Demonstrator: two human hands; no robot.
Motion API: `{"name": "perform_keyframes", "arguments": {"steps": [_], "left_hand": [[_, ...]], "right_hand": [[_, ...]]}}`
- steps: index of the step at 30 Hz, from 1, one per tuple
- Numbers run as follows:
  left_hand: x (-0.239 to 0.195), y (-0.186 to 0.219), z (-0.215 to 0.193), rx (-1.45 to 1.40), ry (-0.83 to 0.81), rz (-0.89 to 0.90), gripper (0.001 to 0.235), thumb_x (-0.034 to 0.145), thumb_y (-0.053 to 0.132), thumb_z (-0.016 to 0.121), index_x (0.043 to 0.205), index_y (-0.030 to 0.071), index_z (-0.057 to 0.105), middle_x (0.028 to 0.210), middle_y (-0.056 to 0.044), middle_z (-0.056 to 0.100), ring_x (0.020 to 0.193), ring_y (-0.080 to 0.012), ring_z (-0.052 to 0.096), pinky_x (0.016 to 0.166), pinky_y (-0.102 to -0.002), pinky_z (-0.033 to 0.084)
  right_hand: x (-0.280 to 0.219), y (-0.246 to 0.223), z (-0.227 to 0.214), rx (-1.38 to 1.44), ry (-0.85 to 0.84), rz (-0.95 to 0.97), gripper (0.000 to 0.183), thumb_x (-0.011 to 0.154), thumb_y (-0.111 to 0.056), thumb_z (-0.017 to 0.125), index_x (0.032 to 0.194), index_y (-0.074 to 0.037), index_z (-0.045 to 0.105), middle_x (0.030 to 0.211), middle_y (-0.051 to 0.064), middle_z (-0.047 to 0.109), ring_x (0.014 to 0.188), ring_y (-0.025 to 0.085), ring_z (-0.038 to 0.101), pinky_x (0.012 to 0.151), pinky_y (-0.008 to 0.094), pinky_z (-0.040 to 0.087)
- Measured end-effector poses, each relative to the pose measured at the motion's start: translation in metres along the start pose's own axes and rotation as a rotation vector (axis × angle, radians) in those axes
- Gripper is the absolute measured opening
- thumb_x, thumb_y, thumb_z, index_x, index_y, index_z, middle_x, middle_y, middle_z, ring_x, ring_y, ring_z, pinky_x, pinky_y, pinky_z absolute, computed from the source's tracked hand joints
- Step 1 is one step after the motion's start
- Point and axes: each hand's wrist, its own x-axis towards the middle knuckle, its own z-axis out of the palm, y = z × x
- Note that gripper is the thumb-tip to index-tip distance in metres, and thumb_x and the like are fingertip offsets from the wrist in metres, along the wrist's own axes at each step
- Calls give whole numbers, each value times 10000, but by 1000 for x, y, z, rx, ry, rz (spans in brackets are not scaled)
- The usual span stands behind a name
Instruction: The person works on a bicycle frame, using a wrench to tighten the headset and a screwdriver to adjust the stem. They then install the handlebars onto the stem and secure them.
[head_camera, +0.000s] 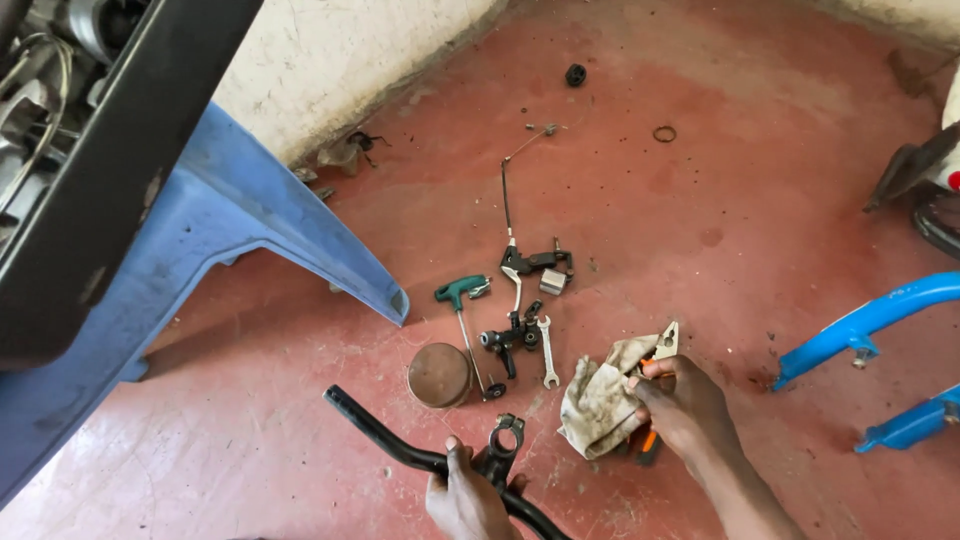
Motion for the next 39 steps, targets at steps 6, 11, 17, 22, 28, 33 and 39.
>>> {"name": "perform_keyframes", "arguments": {"steps": [6,11,17,22,28,33,39], "left_hand": [[24,-19,-11,53,72,17,318,915,233,573,906,-83,538,721,-252,598,476,-336,544,323,-423,450],[4,-4,-12,55,52,-51,253,949,192,509,986,-58,520,712,-215,583,519,-291,546,376,-394,447],[-5,-9,-22,32,31,-10,252,957,152,494,948,-96,537,672,-234,587,415,-274,477,356,-368,410],[6,-30,-32,-7,11,9,253,911,131,546,935,-121,541,710,-254,582,459,-295,509,379,-393,455],[-15,-42,-28,-37,-40,7,245,906,139,566,974,-91,520,729,-229,554,470,-323,522,365,-412,461],[-30,-67,-22,-31,-286,16,154,801,-14,637,895,-123,582,751,-250,613,563,-323,582,427,-422,517],[-89,-74,-1,11,-577,-88,140,801,-86,620,881,-75,505,749,-226,557,529,-346,558,520,-410,496]], "right_hand": [[-16,-26,15,-13,38,-82,117,833,42,574,908,8,656,796,107,644,560,196,578,541,302,444],[-23,-30,70,-441,-228,-536,269,740,-108,691,983,-220,709,947,6,737,726,108,679,680,279,568],[-10,0,124,-856,-318,-772,305,850,-107,579,1154,-93,590,875,98,646,545,169,611,458,297,540],[-52,-23,89,-435,-194,-677,89,742,-98,672,829,-109,688,717,30,689,540,148,586,515,303,451],[-55,-3,34,215,-181,-453,110,786,-77,655,889,-38,644,758,77,656,567,158,557,488,279,451],[-52,-14,-15,413,-255,-158,108,907,-31,496,998,16,530,824,174,642,540,210,568,473,290,418],[-60,-54,-97,-268,-355,-358,212,879,-145,493,892,-15,661,688,61,635,546,129,564,516,255,490]]}}
